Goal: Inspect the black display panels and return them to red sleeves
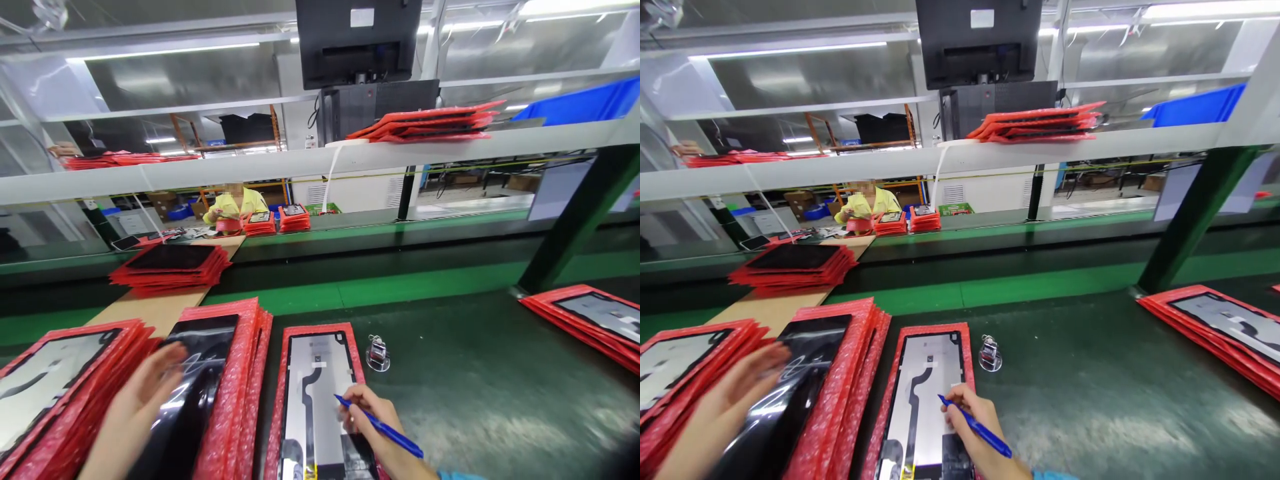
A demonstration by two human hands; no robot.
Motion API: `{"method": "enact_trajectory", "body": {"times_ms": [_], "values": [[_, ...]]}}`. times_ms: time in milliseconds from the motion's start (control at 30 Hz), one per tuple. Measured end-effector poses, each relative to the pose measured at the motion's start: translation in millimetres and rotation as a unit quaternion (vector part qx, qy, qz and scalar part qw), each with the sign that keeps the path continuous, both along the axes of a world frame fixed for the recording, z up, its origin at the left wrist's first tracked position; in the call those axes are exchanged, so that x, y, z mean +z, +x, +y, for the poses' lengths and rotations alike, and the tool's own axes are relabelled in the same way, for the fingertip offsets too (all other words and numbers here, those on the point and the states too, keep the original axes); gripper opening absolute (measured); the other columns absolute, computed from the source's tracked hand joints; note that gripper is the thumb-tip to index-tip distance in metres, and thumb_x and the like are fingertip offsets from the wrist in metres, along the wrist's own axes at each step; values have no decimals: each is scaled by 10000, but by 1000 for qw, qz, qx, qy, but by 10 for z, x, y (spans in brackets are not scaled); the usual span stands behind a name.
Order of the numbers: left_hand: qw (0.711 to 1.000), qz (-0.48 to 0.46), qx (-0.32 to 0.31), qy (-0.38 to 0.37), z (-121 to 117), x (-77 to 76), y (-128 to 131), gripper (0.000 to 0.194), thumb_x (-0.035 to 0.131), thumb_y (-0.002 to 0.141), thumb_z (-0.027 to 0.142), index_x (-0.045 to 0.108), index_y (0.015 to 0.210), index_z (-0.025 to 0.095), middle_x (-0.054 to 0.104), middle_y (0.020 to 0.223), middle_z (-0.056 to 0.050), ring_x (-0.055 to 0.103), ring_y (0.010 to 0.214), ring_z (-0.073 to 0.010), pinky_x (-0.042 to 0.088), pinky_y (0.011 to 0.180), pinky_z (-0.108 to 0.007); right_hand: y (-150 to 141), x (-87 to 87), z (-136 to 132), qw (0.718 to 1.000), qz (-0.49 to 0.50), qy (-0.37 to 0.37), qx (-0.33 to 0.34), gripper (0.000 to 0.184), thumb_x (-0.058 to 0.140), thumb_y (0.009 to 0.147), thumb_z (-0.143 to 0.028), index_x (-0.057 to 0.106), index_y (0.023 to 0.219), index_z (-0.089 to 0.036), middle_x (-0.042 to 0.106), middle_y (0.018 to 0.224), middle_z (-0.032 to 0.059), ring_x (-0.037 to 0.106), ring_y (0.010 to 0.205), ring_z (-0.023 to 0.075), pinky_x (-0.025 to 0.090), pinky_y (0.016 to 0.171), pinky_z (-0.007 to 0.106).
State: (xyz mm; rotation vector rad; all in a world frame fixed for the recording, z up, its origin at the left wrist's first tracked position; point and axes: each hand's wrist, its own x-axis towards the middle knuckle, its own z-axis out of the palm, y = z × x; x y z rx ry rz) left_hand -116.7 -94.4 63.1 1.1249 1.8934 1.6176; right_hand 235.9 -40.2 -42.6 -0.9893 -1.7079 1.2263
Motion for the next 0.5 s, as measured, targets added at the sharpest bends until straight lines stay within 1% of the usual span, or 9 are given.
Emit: {"method": "enact_trajectory", "body": {"times_ms": [67, 100, 133, 167, 200, 267, 300, 367, 500], "values": [[989, -79, -117, -34, -63, -266, 421, 541, 773, 574, 552, 682, 992, 222, 721, 1066, -109, 620, 1088, -340, 434, 1011, -480, -35, -31, -19, 999, -32, 6, -23, 183, 554, 845, -374, 594, 806, -199, 628, 721, 11, 574, 628, 160, 429, 579, 243], [982, -114, -149, -22, -87, -423, 632, 527, 735, 634, 545, 670, 1047, 224, 709, 1104, -114, 614, 1103, -331, 444, 1002, -470, -49, -52, -28, 998, -52, 10, -40, 172, 591, 805, -349, 570, 718, -202, 593, 660, -3, 548, 603, 158, 406, 563, 242], [973, -148, -176, -30, -102, -581, 823, 545, 733, 642, 527, 659, 1090, 226, 701, 1132, -121, 600, 1129, -330, 447, 997, -463, -63, -74, -33, 996, -72, 15, -60, 206, 610, 771, -328, 521, 629, -208, 542, 595, -17, 515, 577, 156, 382, 554, 247], [962, -175, -202, -54, -108, -728, 985, 572, 766, 599, 493, 657, 1090, 221, 684, 1172, -134, 576, 1164, -346, 447, 993, -464, -74, -96, -35, 993, -91, 22, -79, 257, 611, 748, -312, 459, 565, -216, 489, 547, -29, 483, 558, 154, 362, 554, 255], [956, -183, -212, -86, -104, -857, 1111, 576, 776, 579, 452, 656, 1091, 216, 657, 1225, -138, 532, 1218, -360, 431, 1007, -466, -85, -115, -34, 989, -107, 29, -93, 300, 602, 733, -300, 399, 526, -223, 445, 514, -37, 456, 543, 152, 346, 557, 264], [950, -189, -214, -126, -67, -1037, 1249, 559, 765, 560, 365, 659, 1085, 205, 634, 1259, -141, 449, 1295, -373, 365, 1058, -476, -105, -139, -28, 985, -130, 43, -107, 328, 564, 723, -288, 327, 502, -232, 386, 485, -47, 413, 513, 145, 320, 555, 275], [949, -197, -205, -135, -40, -1087, 1270, 543, 752, 553, 321, 662, 1076, 206, 634, 1256, -138, 420, 1318, -375, 330, 1080, -479, -113, -143, -24, 984, -135, 49, -107, 322, 544, 725, -284, 315, 504, -234, 377, 484, -49, 404, 505, 142, 313, 553, 276], [948, -227, -181, -131, 22, -1125, 1256, 518, 729, 533, 250, 670, 1047, 217, 650, 1218, -128, 410, 1323, -373, 286, 1102, -481, -126, -139, -22, 984, -137, 57, -99, 302, 522, 731, -277, 316, 515, -235, 390, 495, -46, 411, 507, 142, 310, 549, 271], [943, -275, -149, -118, 106, -1089, 1186, 489, 705, 489, 198, 672, 976, 196, 651, 1179, -150, 486, 1252, -365, 321, 1079, -446, -135, -110, -29, 989, -118, 55, -75, 289, 514, 733, -276, 319, 523, -235, 398, 500, -46, 412, 499, 135, 297, 530, 262]]}}
